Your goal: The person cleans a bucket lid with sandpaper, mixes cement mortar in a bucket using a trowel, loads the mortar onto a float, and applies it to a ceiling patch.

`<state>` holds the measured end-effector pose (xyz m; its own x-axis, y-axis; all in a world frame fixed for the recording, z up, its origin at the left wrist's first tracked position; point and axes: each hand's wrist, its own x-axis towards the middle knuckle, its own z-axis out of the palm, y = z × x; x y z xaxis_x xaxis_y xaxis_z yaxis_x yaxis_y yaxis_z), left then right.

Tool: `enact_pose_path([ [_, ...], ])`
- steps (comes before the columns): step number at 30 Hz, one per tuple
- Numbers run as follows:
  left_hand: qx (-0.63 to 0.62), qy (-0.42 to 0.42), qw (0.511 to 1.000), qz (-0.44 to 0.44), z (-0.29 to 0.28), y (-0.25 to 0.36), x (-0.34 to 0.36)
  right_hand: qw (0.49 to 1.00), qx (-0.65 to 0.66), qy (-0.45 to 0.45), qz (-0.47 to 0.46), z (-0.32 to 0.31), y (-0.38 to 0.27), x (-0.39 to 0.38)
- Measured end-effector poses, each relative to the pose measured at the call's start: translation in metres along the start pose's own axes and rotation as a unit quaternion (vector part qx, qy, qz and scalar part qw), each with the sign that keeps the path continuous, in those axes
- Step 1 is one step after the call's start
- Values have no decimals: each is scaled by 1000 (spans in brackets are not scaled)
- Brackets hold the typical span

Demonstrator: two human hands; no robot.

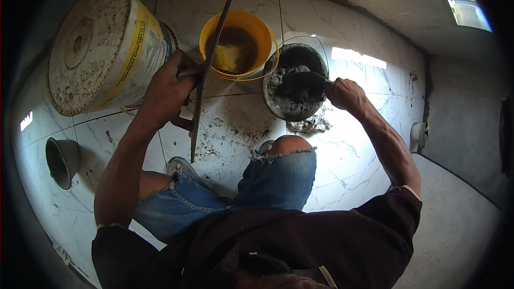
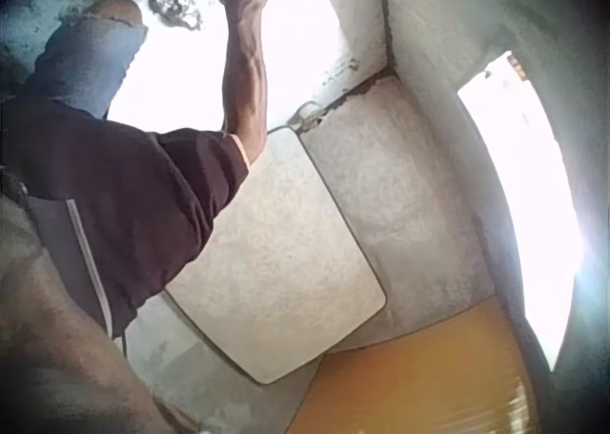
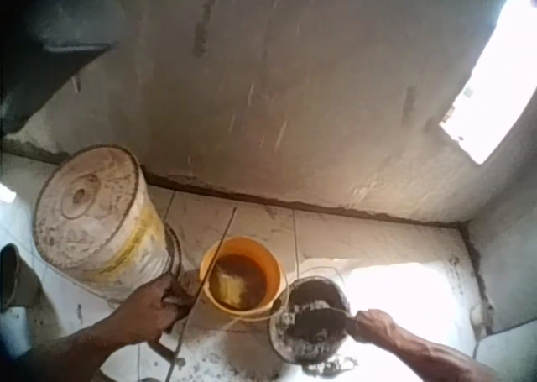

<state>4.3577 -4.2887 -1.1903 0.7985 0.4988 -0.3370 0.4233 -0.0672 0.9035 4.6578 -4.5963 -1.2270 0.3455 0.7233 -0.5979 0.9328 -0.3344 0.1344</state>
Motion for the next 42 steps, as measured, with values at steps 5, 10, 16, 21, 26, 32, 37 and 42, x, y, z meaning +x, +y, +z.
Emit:
enact_pose_path([
  [5, -2, 2, 1000, -3, 2, 5, 3, 992, 47, -103, 49, -4, -47, 21],
  [10, 14, -13, 999, -28, 1, 2, 10, 993, 87, -73, 39, 0, -61, -15],
  [16, -2, 5, 1000, -10, 3, -12, 27, 999, -9, -32, 26, -10, -49, -38],
  [21, 5, 0, 999, -35, 4, -12, 29, 1000, -1, 12, 11, -37, -59, -37],
  [26, -12, 5, 1000, -19, 10, -7, 30, 994, -94, 11, -47, 22, -65, 22],
  [32, 3, 3, 1000, -25, -1, -3, 14, 984, 167, -66, -21, 17, -26, 14],
  [37, -4, 38, 999, -18, -30, 3, 8, 986, 152, 59, 15, 41, -41, -10],
  [42, 6, 66, 998, -15, -55, 5, -5, 911, 244, 314, -111, -43, -120, 48],
])
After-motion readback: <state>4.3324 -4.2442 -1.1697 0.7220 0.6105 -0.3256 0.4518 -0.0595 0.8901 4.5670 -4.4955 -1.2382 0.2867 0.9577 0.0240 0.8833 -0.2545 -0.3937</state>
